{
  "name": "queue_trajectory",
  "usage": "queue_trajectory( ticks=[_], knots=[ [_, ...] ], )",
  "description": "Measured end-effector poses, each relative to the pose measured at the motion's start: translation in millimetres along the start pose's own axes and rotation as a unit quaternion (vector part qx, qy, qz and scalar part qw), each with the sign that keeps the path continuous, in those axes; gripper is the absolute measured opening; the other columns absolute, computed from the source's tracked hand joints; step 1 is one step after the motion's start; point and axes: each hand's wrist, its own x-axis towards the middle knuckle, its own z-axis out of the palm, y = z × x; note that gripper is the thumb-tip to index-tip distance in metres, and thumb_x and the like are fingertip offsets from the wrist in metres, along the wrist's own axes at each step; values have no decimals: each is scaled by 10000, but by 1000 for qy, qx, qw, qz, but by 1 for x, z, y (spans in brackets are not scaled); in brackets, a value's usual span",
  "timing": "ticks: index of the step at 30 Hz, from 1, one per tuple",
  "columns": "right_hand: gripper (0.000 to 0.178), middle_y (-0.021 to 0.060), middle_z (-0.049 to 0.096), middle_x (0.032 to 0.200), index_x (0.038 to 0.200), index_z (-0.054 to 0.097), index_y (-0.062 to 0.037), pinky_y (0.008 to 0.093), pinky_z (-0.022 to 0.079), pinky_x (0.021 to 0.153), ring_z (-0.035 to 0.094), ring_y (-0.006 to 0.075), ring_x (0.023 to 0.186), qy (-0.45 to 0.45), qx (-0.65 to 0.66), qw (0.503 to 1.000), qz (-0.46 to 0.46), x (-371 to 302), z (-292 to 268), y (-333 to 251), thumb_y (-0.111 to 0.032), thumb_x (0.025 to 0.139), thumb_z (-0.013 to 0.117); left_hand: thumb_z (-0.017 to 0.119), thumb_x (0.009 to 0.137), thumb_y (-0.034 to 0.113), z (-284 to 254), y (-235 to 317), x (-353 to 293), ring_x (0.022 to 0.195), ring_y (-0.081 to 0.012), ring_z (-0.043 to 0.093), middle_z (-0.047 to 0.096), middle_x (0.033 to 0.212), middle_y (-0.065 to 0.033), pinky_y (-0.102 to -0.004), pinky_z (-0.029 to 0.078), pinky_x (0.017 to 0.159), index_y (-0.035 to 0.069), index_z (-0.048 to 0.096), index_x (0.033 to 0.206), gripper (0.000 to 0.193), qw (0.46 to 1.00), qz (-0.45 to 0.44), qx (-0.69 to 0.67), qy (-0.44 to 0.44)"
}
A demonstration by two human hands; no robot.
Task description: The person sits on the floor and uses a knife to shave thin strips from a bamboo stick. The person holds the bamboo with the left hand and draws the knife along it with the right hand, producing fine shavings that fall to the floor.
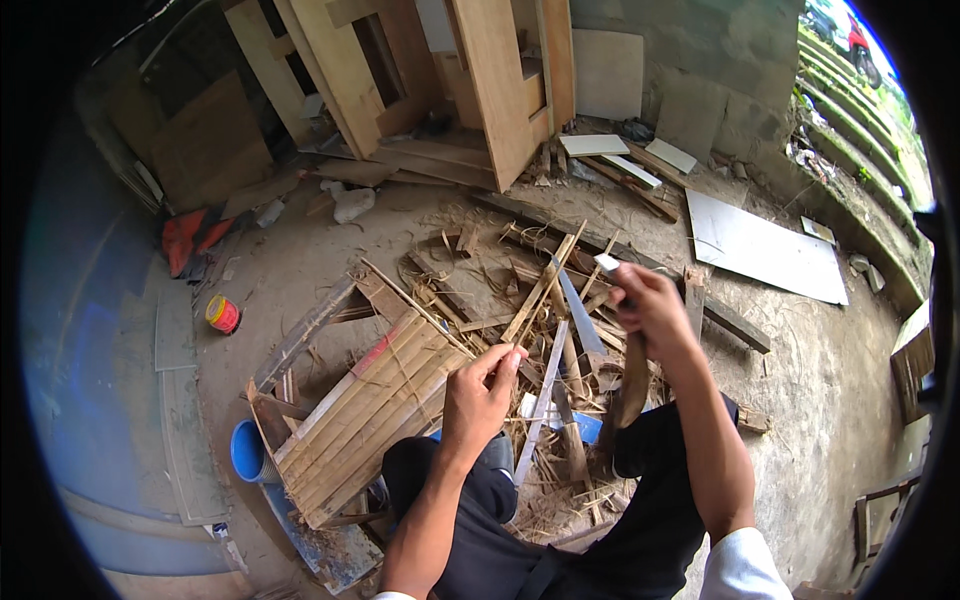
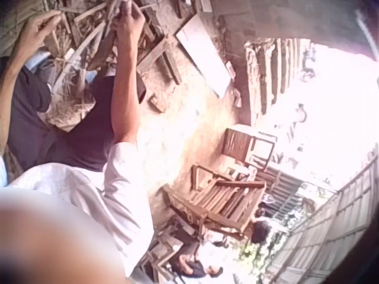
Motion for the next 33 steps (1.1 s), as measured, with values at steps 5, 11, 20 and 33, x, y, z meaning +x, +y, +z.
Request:
queue_trajectory(
  ticks=[5,11,20,33],
  knots=[
    [268,-30,516,708,1156,555,-46,162,263,410,325,18,478,-59,43,996,57,-17,47,12,-247,985,507,590,942,194,7,4,3,592,-9,426,502,647,65,-182,329,501,7,671,1028,221,999,16,-27,10],
    [246,-34,512,681,1109,578,-32,173,268,410,347,20,473,51,121,991,28,-13,45,4,-232,986,502,612,929,195,4,1,5,553,-16,405,511,628,46,-209,309,465,22,685,1026,212,999,3,-36,31],
    [227,-36,510,665,885,567,-91,173,216,396,310,9,454,-131,74,981,120,-28,63,-1,-288,982,510,615,928,210,14,5,3,555,-23,390,497,617,43,-223,306,473,9,678,1059,248,999,9,-29,26],
    [198,-22,522,675,904,592,-77,155,245,399,323,5,467,-76,22,991,108,-7,41,-13,-258,967,541,568,947,268,17,12,5,603,-132,585,695,819,-134,-271,462,587,15,665,1066,296,996,79,44,25]
  ],
)
